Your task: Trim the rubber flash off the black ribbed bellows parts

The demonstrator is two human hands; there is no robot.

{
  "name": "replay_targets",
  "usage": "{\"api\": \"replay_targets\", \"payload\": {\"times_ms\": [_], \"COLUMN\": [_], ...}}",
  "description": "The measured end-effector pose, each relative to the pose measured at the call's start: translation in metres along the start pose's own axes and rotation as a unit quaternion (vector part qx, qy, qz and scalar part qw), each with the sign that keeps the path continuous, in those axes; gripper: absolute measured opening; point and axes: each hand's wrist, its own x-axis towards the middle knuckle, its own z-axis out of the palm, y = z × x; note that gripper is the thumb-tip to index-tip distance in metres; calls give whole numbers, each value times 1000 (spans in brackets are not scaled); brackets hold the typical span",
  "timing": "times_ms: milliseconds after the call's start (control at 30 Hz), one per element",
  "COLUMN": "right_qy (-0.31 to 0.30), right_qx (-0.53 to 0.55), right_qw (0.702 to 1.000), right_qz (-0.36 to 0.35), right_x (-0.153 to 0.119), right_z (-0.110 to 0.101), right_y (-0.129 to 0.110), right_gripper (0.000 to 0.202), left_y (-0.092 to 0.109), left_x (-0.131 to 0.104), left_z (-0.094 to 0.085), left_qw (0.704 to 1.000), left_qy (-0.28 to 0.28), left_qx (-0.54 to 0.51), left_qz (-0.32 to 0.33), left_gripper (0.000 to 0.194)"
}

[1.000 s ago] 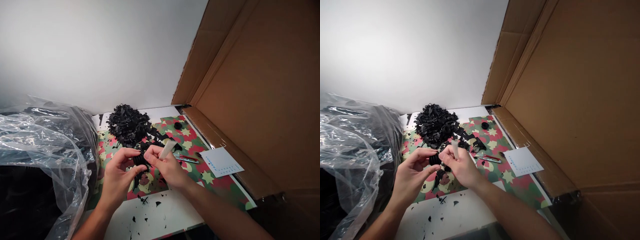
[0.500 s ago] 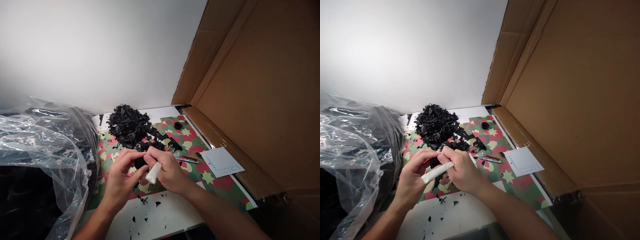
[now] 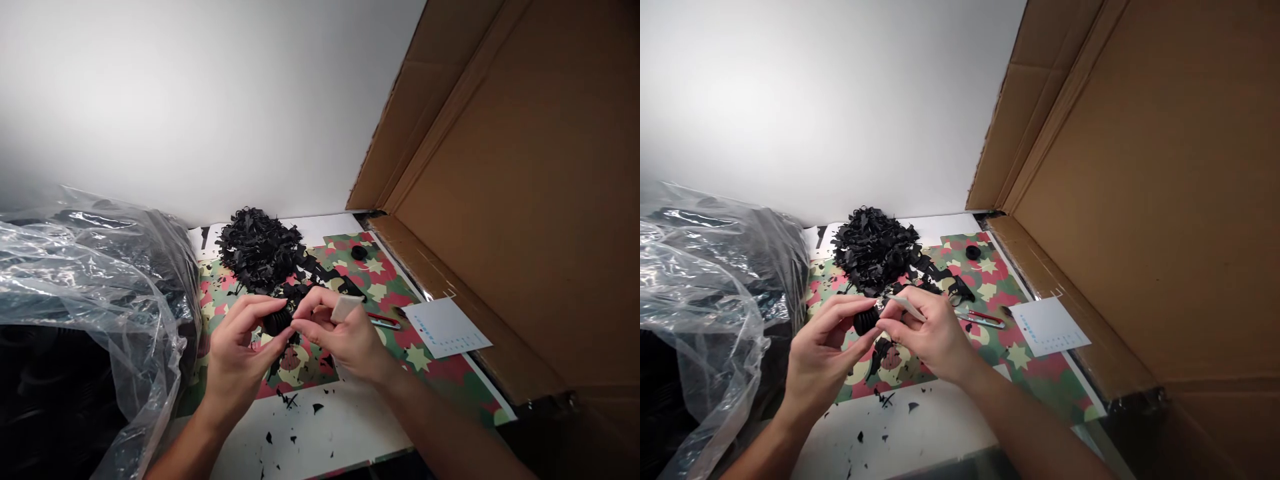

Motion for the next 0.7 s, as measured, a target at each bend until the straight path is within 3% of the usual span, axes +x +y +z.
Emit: {"api": "replay_targets", "payload": {"times_ms": [167, 467, 700], "right_qy": [11, -1, -51], "right_qx": [7, -11, 15], "right_qw": [1000, 999, 996], "right_qz": [0, 41, 77], "right_x": [-1, -1, -2], "right_z": [2, 2, 1], "right_y": [-1, -1, 4], "right_gripper": [16, 13, 11], "left_y": [2, -2, -4], "left_x": [0, 0, -2], "left_z": [1, 1, 0], "left_qw": [998, 970, 958], "left_qy": [-5, 1, -4], "left_qx": [48, 148, 184], "left_qz": [44, 192, 218], "left_gripper": [24, 34, 28]}}
